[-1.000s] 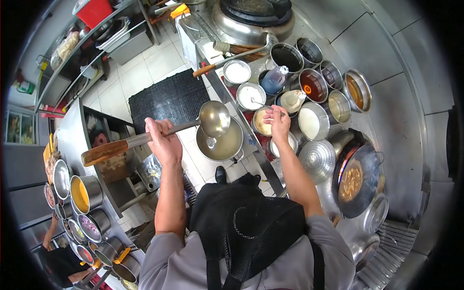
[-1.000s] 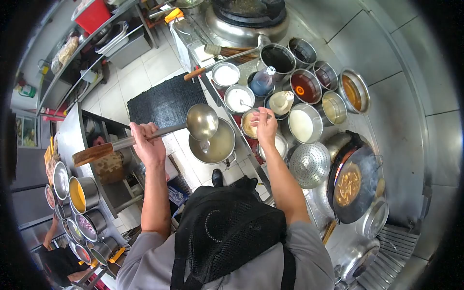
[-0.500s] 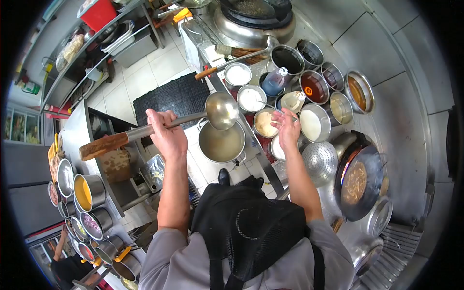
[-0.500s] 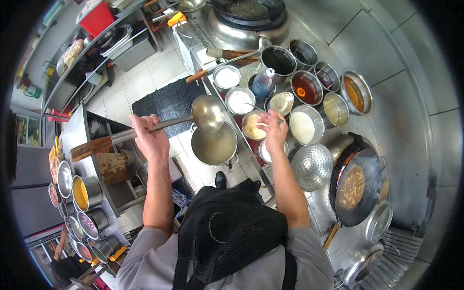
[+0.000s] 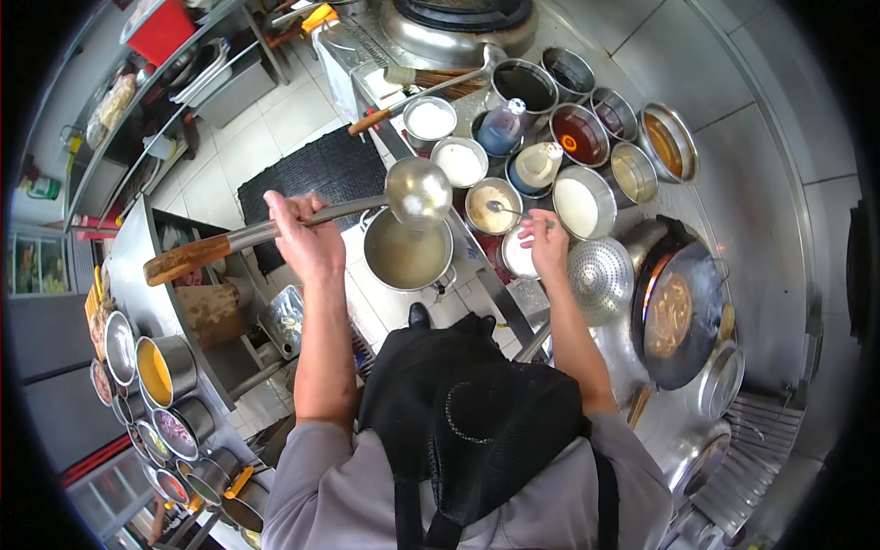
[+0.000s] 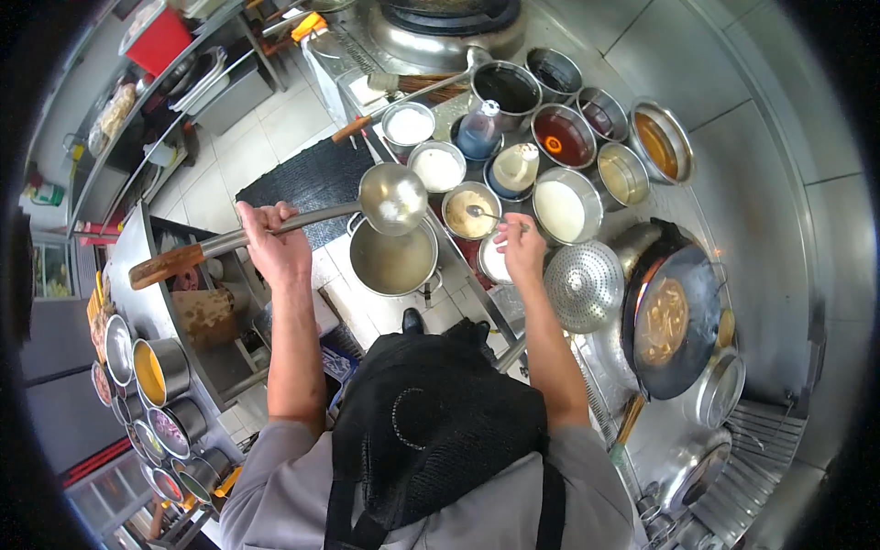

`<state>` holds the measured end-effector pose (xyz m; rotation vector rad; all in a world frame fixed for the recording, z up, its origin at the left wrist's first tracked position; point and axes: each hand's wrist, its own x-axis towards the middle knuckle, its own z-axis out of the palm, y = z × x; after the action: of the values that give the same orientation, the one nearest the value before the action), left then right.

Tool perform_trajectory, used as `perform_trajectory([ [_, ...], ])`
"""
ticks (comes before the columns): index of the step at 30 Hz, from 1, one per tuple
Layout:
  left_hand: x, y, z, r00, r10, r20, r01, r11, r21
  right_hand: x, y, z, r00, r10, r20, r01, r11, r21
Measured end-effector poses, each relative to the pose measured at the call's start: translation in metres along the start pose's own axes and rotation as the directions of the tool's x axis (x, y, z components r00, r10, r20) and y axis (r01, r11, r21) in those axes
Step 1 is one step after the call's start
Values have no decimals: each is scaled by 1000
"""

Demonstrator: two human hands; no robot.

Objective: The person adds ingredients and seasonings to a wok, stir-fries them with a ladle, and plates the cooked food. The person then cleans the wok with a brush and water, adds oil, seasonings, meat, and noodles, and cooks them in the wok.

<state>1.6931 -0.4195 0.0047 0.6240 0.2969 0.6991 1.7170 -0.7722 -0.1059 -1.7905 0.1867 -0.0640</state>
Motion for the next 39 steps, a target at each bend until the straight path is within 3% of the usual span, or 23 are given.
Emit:
perform_trajectory([
  [6,-2,6,-4,1000,-5,-25,5,1000,6,-4,15,7,999,23,25,-25,996,89],
  [10,-5,8,-4,1000,-3,-5,3,1000,5,-14,13,-2,991,137,-9,-130,959,253],
  [15,-17,7,5,998,-41,44,41,999,4,-41,-38,-27,983,180,-24,-151,882,446],
  [18,-25,0,7,988,-142,63,145,989,-42,-53,-44,-53,988,93,-122,-38,918,395],
  [20,-28,-3,8,980,-177,93,182,982,-55,-60,-45,-72,986,-5,-164,48,965,258],
  [22,-32,0,9,975,-217,41,220,974,-63,-70,-44,-82,975,10,-224,38,978,207],
  [24,-37,5,11,972,-230,54,232,972,-29,-75,-46,-85,983,39,-180,-55,994,-90],
  [25,-36,4,8,972,-228,63,230,973,-19,-73,-36,-86,987,-27,-155,4,989,-150],
  [29,-35,2,4,974,-214,78,214,977,6,-64,-22,-76,992,38,-122,-60,981,-183],
  [34,-37,5,0,976,-191,105,189,982,25,-79,7,-90,971,212,-112,-177,949,260],
  [39,-42,4,3,978,-180,103,175,983,58,-101,21,-110,953,261,-153,-171,883,437],
])
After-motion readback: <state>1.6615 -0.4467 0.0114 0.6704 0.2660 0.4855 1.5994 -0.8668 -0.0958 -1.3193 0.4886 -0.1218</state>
